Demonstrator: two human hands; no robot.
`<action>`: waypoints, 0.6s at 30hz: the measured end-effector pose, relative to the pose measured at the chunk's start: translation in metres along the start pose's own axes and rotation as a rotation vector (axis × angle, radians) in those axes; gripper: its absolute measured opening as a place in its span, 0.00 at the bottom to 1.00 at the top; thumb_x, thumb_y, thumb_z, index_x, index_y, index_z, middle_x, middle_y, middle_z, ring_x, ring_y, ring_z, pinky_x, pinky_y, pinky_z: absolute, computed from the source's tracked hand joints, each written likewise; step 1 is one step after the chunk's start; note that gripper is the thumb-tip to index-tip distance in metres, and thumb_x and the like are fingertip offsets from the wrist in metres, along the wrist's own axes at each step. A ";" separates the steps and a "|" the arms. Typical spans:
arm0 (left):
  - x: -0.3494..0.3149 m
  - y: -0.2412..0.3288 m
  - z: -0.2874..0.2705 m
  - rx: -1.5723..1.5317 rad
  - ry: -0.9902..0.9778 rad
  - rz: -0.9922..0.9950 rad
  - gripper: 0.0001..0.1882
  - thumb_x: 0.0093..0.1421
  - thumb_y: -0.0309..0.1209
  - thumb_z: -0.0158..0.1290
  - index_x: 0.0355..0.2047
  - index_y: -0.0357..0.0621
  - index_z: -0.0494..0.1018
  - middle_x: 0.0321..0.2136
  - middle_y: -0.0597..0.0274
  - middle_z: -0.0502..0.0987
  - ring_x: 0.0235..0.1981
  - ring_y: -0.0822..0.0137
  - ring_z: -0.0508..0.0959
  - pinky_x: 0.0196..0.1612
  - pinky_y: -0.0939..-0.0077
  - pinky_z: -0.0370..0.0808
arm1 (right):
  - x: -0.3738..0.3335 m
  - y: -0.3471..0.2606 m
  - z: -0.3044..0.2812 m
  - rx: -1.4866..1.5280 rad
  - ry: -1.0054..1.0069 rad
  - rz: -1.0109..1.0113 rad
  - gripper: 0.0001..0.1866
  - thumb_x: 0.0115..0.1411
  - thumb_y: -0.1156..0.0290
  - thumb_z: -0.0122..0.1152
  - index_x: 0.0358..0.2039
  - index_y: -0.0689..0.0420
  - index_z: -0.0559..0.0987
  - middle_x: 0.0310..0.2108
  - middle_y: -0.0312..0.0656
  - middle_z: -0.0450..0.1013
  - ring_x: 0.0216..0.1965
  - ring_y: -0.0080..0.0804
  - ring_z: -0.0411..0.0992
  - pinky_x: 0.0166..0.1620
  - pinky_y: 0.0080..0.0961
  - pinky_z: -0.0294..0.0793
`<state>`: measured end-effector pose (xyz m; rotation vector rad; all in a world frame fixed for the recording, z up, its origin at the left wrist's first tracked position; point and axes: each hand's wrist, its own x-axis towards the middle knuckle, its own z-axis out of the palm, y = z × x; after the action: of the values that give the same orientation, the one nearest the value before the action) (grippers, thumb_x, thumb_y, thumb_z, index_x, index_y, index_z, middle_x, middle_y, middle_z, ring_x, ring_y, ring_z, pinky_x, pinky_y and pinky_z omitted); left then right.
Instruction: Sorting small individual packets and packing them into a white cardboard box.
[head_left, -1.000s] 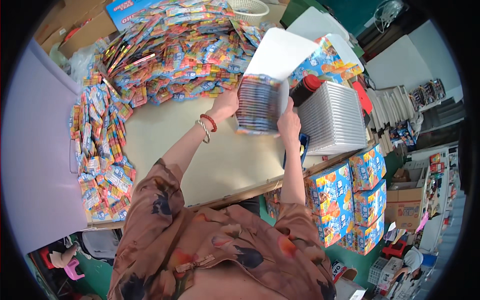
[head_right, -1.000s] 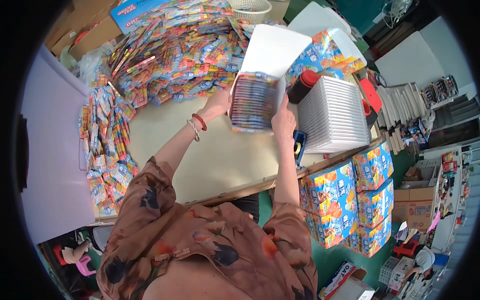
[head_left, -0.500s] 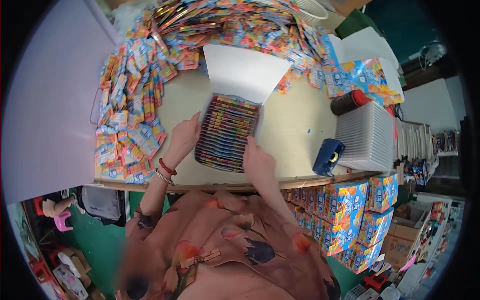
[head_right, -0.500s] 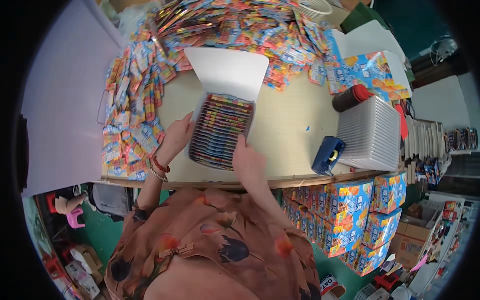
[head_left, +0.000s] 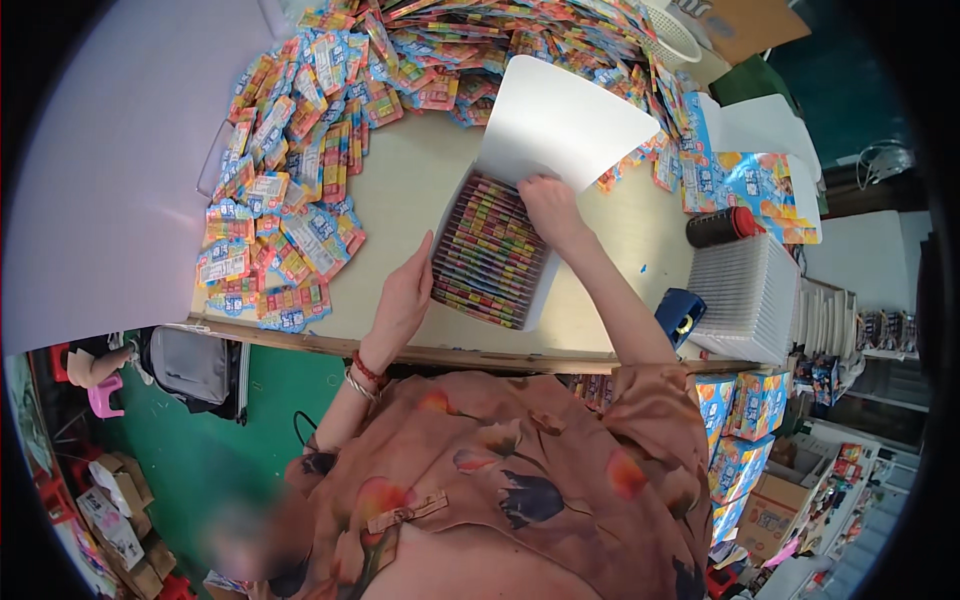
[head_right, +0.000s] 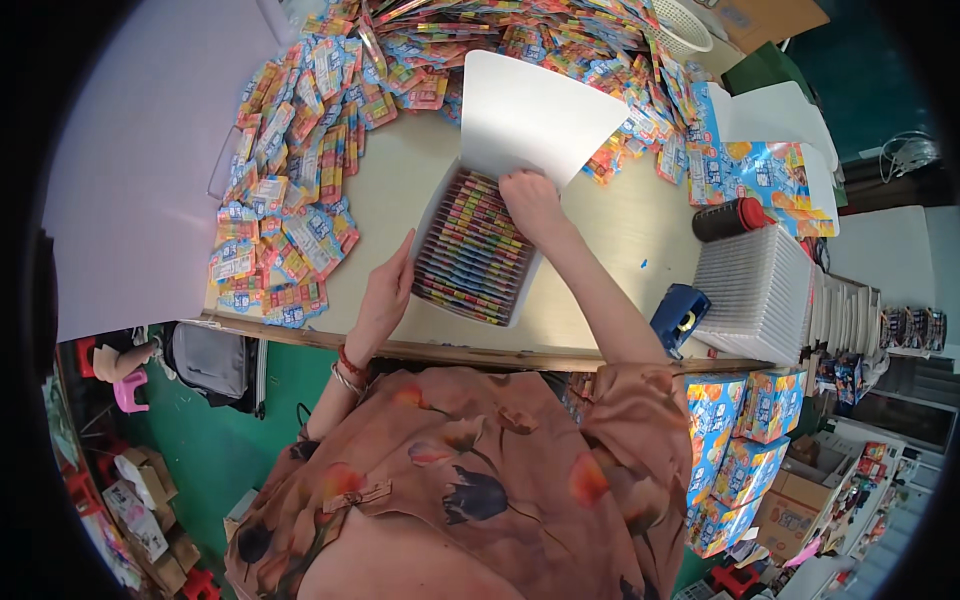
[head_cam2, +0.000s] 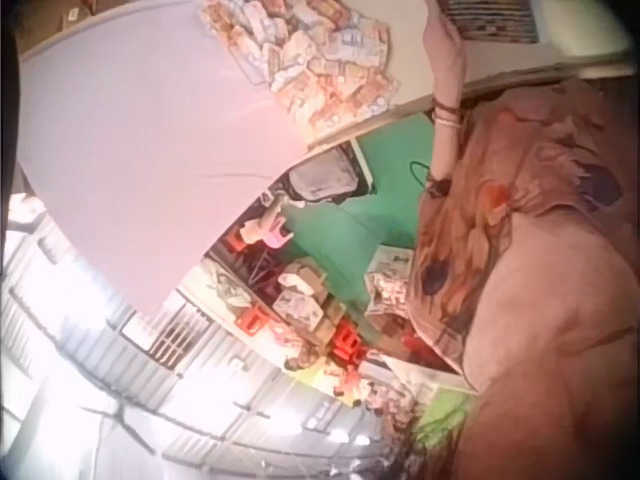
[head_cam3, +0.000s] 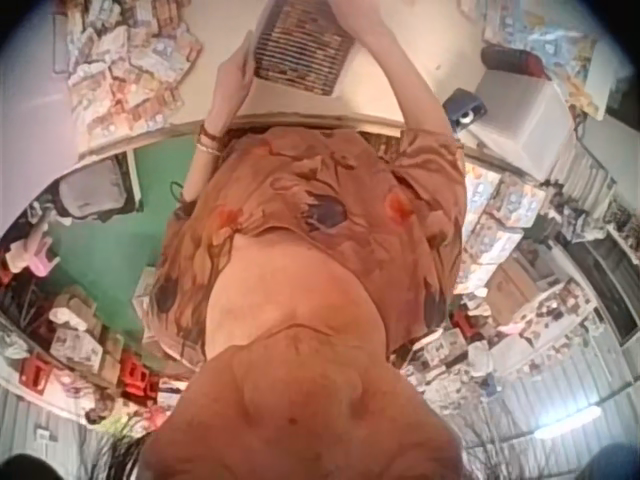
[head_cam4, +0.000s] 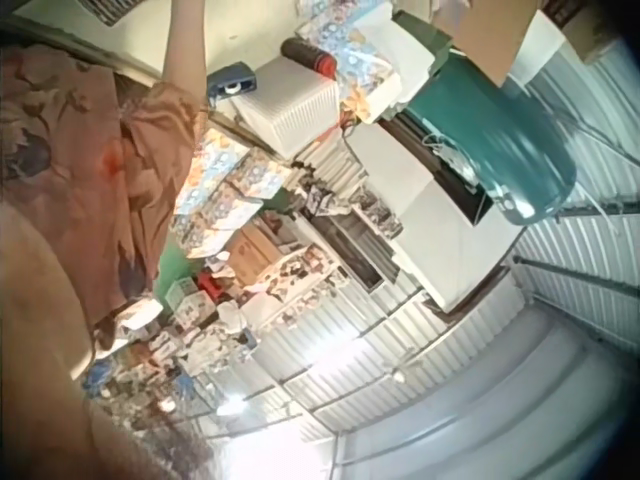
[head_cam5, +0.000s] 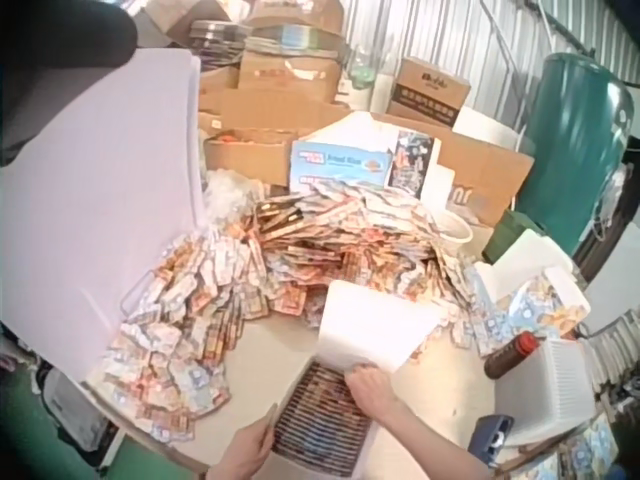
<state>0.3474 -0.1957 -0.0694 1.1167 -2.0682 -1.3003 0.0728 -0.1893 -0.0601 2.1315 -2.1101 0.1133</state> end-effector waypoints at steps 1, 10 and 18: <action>0.006 -0.003 -0.003 0.046 0.007 0.054 0.24 0.62 0.25 0.45 0.59 0.40 0.60 0.28 0.37 0.72 0.29 0.44 0.74 0.33 0.60 0.71 | 0.002 0.002 0.002 -0.030 -0.054 -0.028 0.06 0.52 0.75 0.52 0.29 0.60 0.77 0.28 0.45 0.74 0.29 0.43 0.76 0.34 0.34 0.77; 0.043 -0.011 -0.022 0.069 0.122 0.214 0.22 0.63 0.24 0.45 0.58 0.39 0.63 0.26 0.37 0.73 0.27 0.44 0.75 0.31 0.60 0.70 | 0.050 -0.017 -0.046 0.126 0.070 -0.241 0.12 0.53 0.77 0.51 0.39 0.58 0.74 0.34 0.44 0.71 0.37 0.42 0.74 0.41 0.34 0.75; 0.034 -0.011 0.001 0.191 0.166 0.324 0.31 0.55 0.15 0.43 0.61 0.42 0.57 0.52 0.43 0.70 0.49 0.47 0.74 0.46 0.64 0.75 | 0.092 -0.006 -0.023 -0.043 0.027 -0.612 0.04 0.50 0.76 0.54 0.29 0.59 0.72 0.34 0.40 0.67 0.38 0.35 0.73 0.35 0.31 0.77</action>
<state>0.3311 -0.2254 -0.0811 0.8828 -2.1695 -0.8427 0.0815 -0.2767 -0.0239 2.6112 -1.3430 0.0282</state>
